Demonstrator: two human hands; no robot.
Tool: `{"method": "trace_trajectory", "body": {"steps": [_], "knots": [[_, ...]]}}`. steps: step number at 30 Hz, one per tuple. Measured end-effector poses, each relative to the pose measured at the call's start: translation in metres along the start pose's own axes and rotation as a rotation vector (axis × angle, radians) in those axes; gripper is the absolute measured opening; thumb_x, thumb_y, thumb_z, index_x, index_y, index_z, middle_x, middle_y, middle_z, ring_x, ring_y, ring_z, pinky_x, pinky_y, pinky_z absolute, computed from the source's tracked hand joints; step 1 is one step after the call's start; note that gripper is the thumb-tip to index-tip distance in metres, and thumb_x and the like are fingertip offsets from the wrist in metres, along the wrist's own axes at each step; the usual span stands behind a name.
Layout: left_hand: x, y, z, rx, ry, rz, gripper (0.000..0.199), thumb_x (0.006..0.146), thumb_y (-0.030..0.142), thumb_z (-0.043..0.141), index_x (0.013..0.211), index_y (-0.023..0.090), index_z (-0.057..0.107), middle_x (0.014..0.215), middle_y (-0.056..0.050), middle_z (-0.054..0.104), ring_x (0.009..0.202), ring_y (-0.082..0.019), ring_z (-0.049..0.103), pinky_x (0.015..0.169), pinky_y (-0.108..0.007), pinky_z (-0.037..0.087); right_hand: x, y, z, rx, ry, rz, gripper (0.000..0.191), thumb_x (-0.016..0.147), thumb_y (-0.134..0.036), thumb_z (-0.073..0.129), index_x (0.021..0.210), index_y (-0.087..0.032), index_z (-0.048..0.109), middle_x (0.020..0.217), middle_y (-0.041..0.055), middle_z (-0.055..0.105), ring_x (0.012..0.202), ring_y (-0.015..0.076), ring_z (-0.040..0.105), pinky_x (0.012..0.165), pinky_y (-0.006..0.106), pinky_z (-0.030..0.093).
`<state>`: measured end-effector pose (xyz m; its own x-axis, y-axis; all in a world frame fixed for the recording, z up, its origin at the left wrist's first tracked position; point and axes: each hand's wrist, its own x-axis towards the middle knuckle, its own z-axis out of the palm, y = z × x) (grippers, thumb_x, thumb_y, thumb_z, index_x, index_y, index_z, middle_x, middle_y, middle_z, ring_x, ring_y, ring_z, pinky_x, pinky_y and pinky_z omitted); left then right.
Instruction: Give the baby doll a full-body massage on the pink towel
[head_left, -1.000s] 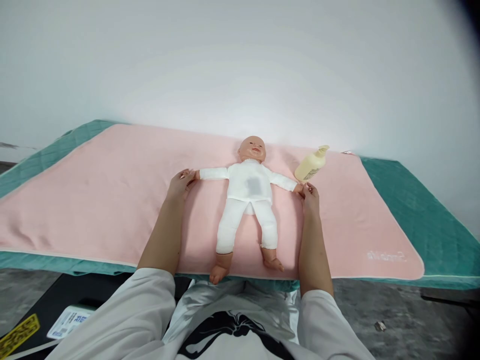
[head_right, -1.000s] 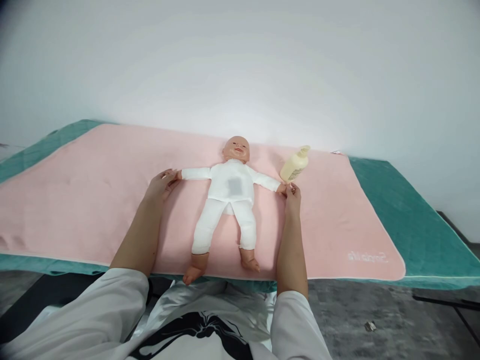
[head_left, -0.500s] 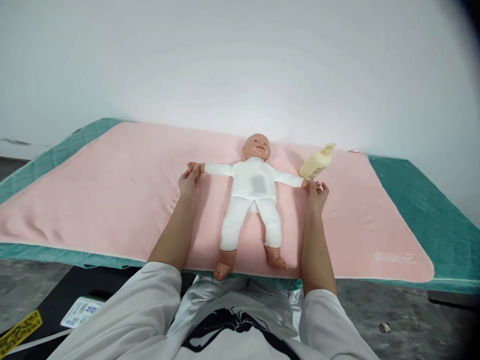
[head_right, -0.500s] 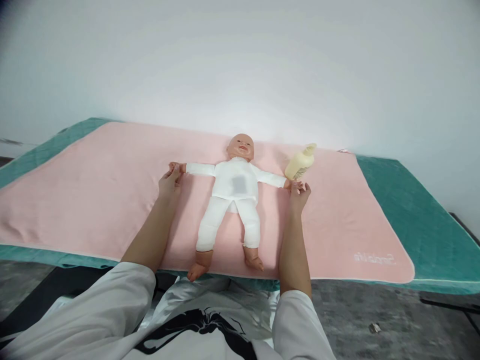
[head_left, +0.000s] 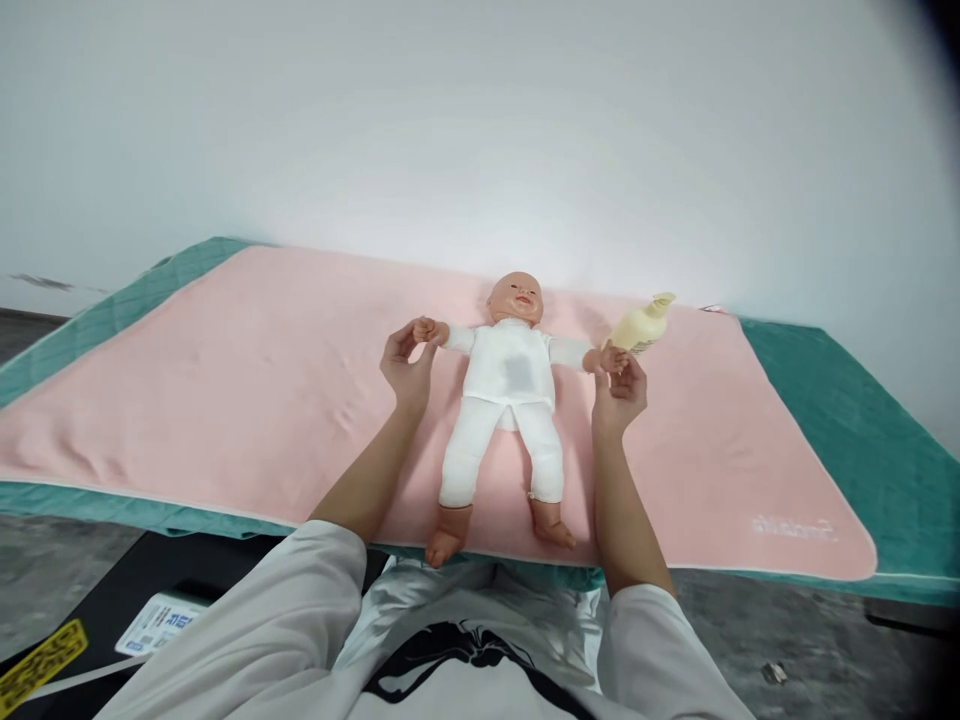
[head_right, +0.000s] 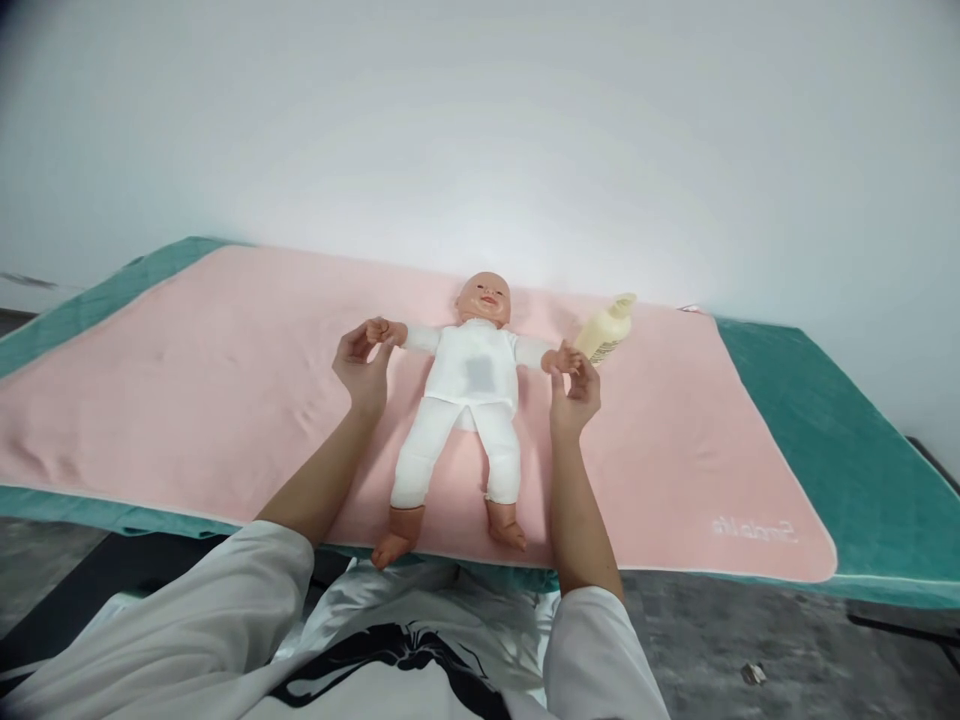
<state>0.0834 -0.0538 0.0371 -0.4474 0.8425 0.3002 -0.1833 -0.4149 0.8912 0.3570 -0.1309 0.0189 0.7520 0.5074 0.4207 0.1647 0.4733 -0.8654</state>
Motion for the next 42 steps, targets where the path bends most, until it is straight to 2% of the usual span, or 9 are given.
{"method": "trace_trajectory", "body": {"steps": [6,12,15,18,25,29,33,38,42], "knots": [[-0.026,-0.002,0.009,0.244,-0.269,0.222,0.03,0.072,0.019,0.082,0.101,0.023,0.073,0.108,-0.006,0.074,0.108,-0.021,0.068,0.107,-0.039,0.046,-0.027,-0.004,0.005,-0.18,-0.438,-0.158,0.029,0.074,-0.027,0.079,0.102,-0.028,0.072,0.111,0.005,0.073,0.109,0.0211,0.068,0.106,0.044,0.052],[-0.02,-0.017,0.009,0.435,-0.731,0.77,0.021,0.085,0.032,0.071,0.105,0.023,0.071,0.105,-0.003,0.076,0.103,-0.019,0.071,0.104,-0.042,0.049,-0.023,-0.002,0.006,-0.241,-0.877,-0.586,0.025,0.085,-0.023,0.071,0.109,-0.027,0.072,0.114,0.0053,0.074,0.111,0.0225,0.068,0.098,0.043,0.058],[-0.02,-0.014,0.009,0.51,-0.882,0.878,0.033,0.089,0.04,0.066,0.117,0.022,0.066,0.119,-0.006,0.072,0.115,-0.019,0.066,0.11,-0.041,0.044,-0.022,-0.003,0.006,-0.287,-0.942,-0.631,0.026,0.085,-0.028,0.072,0.111,-0.028,0.072,0.121,0.006,0.071,0.114,0.023,0.066,0.099,0.043,0.058],[-0.022,-0.011,0.01,0.562,-0.979,0.855,0.037,0.09,0.042,0.063,0.121,0.022,0.065,0.124,-0.008,0.069,0.122,-0.02,0.062,0.114,-0.043,0.038,-0.023,-0.004,0.006,-0.306,-0.933,-0.613,0.025,0.083,-0.031,0.074,0.107,-0.03,0.074,0.135,0.0064,0.06,0.123,0.0253,0.06,0.101,0.045,0.056],[-0.022,-0.01,0.012,0.596,-1.075,0.823,0.032,0.096,0.036,0.054,0.123,0.021,0.064,0.126,-0.008,0.068,0.127,-0.021,0.058,0.114,-0.045,0.039,-0.023,-0.004,0.006,-0.312,-0.959,-0.573,0.026,0.081,-0.027,0.076,0.106,-0.034,0.075,0.144,0.0027,0.051,0.13,0.0268,0.053,0.106,0.048,0.052],[-0.025,-0.013,0.011,0.576,-1.044,0.791,0.03,0.098,0.029,0.051,0.124,0.021,0.063,0.127,-0.007,0.068,0.127,-0.019,0.058,0.113,-0.045,0.04,-0.022,-0.002,0.005,-0.303,-0.966,-0.586,0.025,0.082,-0.028,0.075,0.106,-0.033,0.074,0.142,0.0043,0.053,0.129,0.0262,0.054,0.105,0.047,0.053],[-0.029,-0.02,0.008,0.486,-0.868,0.678,0.028,0.095,0.029,0.057,0.12,0.023,0.066,0.122,-0.006,0.07,0.121,-0.02,0.062,0.111,-0.045,0.044,-0.023,0.0,0.005,-0.286,-0.897,-0.609,0.03,0.083,-0.031,0.074,0.112,-0.029,0.071,0.132,0.0081,0.059,0.122,0.0247,0.06,0.102,0.045,0.055],[-0.03,-0.014,0.003,0.325,-0.477,0.349,0.03,0.084,0.033,0.072,0.112,0.024,0.071,0.114,-0.006,0.073,0.111,-0.023,0.068,0.104,-0.044,0.051,-0.018,0.003,0.001,-0.26,-0.552,-0.514,0.032,0.083,-0.031,0.074,0.114,-0.027,0.068,0.111,0.0078,0.067,0.109,0.0222,0.065,0.098,0.044,0.056],[-0.014,-0.01,0.0,0.086,-0.231,0.131,0.038,0.079,0.031,0.076,0.115,0.021,0.069,0.118,-0.009,0.071,0.112,-0.024,0.067,0.103,-0.042,0.052,-0.007,0.004,-0.004,-0.164,-0.237,-0.254,0.035,0.084,-0.036,0.069,0.116,-0.021,0.063,0.112,0.0076,0.067,0.107,0.0214,0.066,0.099,0.045,0.054]]}}
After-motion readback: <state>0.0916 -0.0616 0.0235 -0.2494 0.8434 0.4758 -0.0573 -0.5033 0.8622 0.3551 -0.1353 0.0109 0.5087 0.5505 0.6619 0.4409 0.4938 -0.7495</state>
